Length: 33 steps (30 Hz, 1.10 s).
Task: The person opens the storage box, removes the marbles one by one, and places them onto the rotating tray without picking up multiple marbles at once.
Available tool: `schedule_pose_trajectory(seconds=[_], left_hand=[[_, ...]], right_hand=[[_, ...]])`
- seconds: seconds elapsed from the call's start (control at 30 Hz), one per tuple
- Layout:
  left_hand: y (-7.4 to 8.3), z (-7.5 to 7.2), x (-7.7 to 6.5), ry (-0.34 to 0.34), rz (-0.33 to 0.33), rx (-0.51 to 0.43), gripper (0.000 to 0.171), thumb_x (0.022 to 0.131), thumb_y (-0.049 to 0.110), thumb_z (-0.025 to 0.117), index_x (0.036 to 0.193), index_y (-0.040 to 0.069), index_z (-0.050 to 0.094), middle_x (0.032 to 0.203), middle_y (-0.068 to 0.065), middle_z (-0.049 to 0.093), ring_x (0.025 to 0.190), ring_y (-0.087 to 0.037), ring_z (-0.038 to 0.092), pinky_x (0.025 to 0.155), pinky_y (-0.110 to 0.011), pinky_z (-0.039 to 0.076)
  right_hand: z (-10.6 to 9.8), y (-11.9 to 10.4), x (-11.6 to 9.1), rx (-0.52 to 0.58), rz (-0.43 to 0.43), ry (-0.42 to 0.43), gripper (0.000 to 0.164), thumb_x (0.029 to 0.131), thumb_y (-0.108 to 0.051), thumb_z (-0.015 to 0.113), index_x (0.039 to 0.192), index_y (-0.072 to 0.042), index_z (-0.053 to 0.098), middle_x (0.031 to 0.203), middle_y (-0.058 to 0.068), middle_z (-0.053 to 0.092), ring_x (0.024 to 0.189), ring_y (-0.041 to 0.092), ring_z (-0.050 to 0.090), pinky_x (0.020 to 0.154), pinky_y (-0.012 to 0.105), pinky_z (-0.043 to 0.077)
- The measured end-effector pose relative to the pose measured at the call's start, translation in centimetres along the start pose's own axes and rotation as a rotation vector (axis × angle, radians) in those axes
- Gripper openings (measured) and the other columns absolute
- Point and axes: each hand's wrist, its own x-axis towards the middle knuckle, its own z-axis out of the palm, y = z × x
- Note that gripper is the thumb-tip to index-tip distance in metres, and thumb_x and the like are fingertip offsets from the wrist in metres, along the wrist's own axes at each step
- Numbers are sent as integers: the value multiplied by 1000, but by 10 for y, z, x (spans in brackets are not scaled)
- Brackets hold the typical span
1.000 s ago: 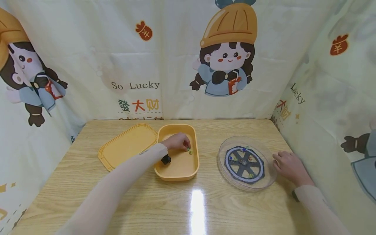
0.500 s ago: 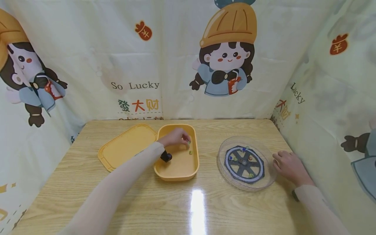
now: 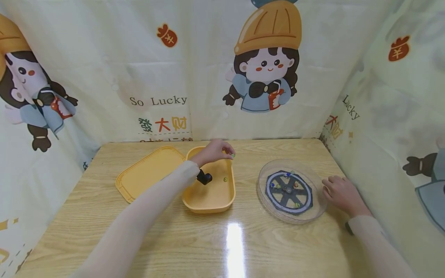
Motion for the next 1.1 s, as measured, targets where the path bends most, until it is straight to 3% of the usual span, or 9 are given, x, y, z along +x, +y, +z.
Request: schedule_pose_trajectory(seconds=[0.27,0.67,0.87,1.1], left_hand=[[26,16,13,2,-3,12,13,84,19,70,95,11,73,93,0,71,88,-13,60,83,-21,49],[61,51,36,-5,42,18,14,84,21,70,96,14,75,89,3,71,79,-7,58,69,-11,44],[66,71,47,-18,30,14,15,84,22,70,96,15,75,89,4,71,78,-5,59,67,-10,43],[65,92,54,-40,1,72,14,84,23,70,96,18,75,90,7,72,78,-2,60,65,-9,42]], right_hand=[[-1,0,0,-9,-2,8,37,93,-27,28,71,-7,49,61,6,44,57,27,45,47,43,34],[-1,1,-1,-16,-7,18,39,92,-29,27,71,-7,51,62,6,44,58,27,44,47,41,33],[0,2,-1,-16,-3,-1,40,94,-30,26,72,-7,51,63,6,45,59,26,45,48,41,34],[0,1,-2,-27,2,-13,37,94,-28,29,72,-7,50,64,6,46,59,27,46,48,43,35]])
